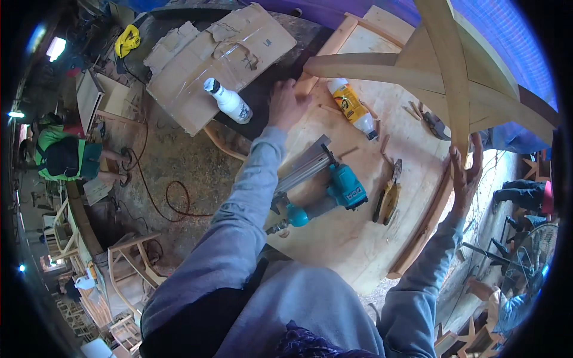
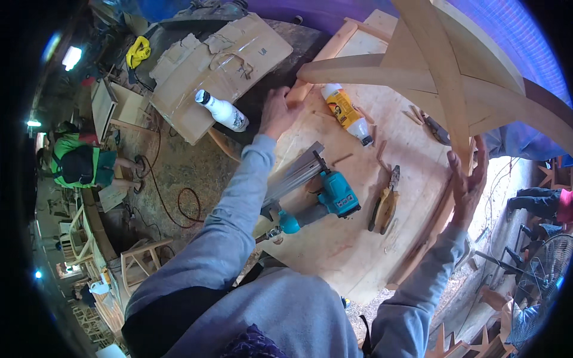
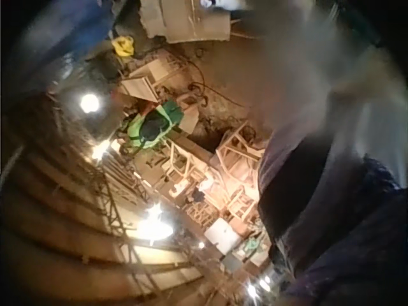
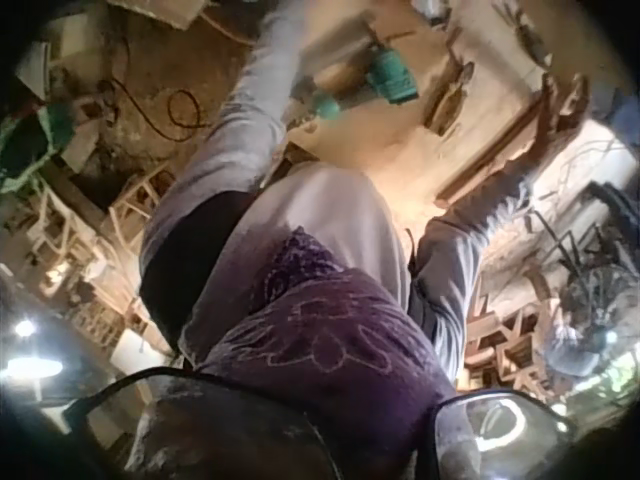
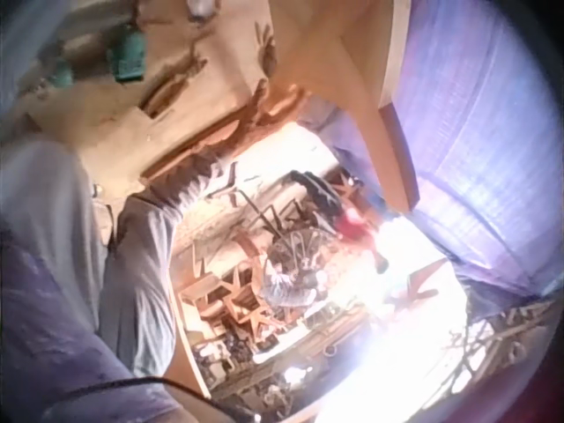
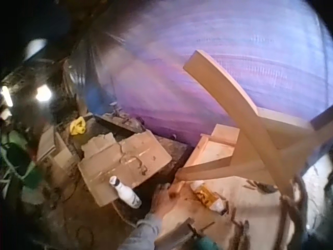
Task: Manufacturing wooden furniture by applying glue to components and using workshop machinery.
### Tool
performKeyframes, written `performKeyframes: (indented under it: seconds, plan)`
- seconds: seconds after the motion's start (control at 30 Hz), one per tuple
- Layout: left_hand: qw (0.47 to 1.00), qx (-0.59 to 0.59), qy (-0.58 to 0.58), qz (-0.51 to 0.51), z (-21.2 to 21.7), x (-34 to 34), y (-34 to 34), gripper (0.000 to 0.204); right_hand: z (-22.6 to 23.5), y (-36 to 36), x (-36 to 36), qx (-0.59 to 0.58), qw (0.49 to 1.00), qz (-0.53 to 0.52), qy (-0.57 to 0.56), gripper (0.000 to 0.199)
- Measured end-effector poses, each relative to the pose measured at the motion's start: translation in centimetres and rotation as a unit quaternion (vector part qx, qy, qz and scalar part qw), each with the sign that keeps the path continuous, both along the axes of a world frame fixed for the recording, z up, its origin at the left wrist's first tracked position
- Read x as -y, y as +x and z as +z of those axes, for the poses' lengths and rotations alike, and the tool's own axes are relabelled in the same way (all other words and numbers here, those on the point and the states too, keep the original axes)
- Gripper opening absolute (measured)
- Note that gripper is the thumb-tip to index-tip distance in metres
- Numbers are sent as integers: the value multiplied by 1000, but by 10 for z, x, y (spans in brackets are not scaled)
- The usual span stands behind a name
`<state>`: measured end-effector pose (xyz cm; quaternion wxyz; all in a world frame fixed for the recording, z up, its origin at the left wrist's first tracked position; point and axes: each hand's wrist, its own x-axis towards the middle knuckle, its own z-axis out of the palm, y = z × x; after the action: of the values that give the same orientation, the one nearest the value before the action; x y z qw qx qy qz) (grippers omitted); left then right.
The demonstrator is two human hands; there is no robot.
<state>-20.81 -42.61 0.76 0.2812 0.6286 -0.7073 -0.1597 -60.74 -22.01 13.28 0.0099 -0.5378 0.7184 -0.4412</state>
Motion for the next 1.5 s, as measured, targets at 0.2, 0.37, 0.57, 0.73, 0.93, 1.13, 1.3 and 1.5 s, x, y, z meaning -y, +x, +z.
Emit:
performKeyframes:
  seconds: [0.2, 0.37, 0.57, 0.73, 0.93, 1.13, 1.3, 1.5]
  plan:
    - [997, 67, 29, -41, -9, 4, 10, 55, 9, 2, 24, 85, 994, 56, 31, 47]
    - [996, 42, 13, -72, -4, 9, 14, 51, 10, 5, 26, 59, 997, 41, 34, 44]
    - [999, 13, -7, -41, -3, 7, 12, 41, 8, 2, 30, 78, 995, 61, 25, 44]
    - [958, -239, -117, -111, 62, 50, -24, 32, 7, 2, 24, 75, 996, 43, 32, 44]
    - [942, -215, 86, -242, 72, 113, -87, 35, 3, 4, 27, 57, 997, 38, 21, 41]
    - [887, -281, 187, -316, 41, 134, -88, 41, 6, 7, 25, 108, 993, 40, 23, 41]
    - [850, -18, -319, -419, 40, 133, -80, 39, -2, -2, 27, 92, 995, 35, 15, 44]
    - [923, -154, -3, -353, 46, 129, -82, 29, 1, -1, 27, 99, 994, 31, 25, 57]
